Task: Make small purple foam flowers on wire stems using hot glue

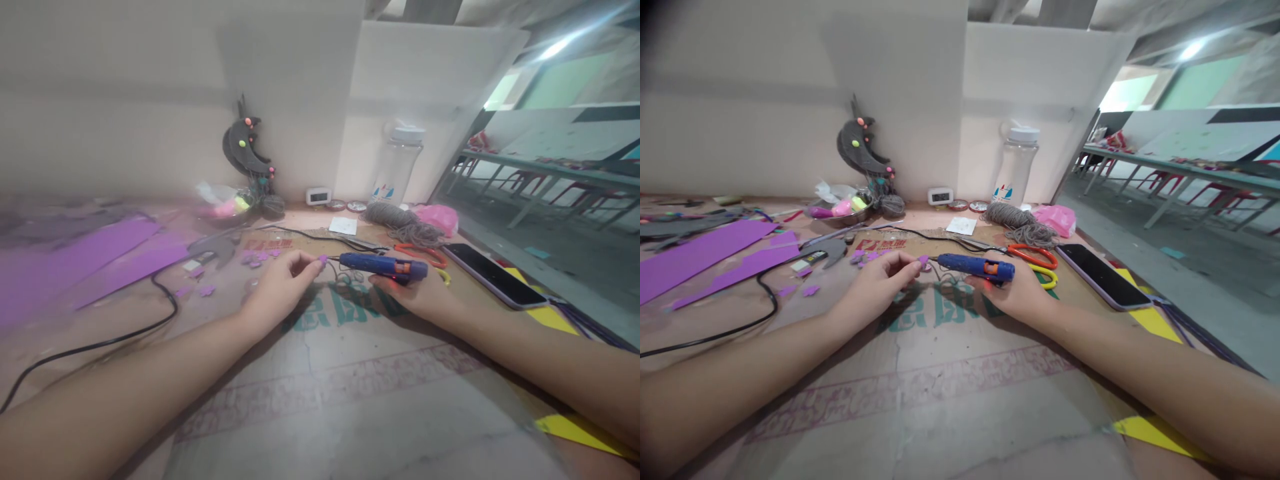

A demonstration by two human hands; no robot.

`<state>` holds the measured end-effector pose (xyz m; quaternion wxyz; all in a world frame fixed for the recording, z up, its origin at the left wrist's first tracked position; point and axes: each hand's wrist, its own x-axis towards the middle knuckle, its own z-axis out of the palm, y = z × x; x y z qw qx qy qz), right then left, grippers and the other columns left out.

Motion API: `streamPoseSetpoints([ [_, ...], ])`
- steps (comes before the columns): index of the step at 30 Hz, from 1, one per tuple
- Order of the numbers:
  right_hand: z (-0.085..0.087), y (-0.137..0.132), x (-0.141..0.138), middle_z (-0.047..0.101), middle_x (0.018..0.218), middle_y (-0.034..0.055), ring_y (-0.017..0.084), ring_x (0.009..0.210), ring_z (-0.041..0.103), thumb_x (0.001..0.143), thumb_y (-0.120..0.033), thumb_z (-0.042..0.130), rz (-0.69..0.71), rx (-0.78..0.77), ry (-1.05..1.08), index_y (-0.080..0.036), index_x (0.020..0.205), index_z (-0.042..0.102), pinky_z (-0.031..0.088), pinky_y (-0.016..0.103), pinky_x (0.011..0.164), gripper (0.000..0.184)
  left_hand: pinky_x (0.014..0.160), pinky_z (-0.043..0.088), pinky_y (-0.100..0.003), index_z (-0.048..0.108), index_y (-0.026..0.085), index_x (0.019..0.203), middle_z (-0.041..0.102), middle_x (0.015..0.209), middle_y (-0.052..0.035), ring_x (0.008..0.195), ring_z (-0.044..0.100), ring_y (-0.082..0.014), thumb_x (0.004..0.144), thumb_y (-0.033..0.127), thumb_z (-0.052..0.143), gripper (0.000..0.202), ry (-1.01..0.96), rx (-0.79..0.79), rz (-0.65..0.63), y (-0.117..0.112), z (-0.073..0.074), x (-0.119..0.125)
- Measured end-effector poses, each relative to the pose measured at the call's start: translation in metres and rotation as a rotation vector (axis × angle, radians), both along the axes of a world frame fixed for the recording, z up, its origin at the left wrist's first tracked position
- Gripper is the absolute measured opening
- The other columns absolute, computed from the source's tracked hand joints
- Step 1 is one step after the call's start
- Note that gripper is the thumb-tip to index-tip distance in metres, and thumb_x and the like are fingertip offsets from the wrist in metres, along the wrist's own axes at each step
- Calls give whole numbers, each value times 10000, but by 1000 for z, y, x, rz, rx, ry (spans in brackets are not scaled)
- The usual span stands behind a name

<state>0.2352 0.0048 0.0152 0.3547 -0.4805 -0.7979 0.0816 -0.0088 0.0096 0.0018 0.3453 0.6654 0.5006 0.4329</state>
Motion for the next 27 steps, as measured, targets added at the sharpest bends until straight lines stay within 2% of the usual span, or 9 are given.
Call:
streamPoseSetpoints([
  [27,1,-1,-1,568,630,-9,176,600,548,817,-393,633,2,34,-8,-236,694,512,455,294,569,233,673,402,-282,638,195,817,655,798,-10,740,574,-166,868,449,599,262,-6,-18,-42,-1,3,1],
])
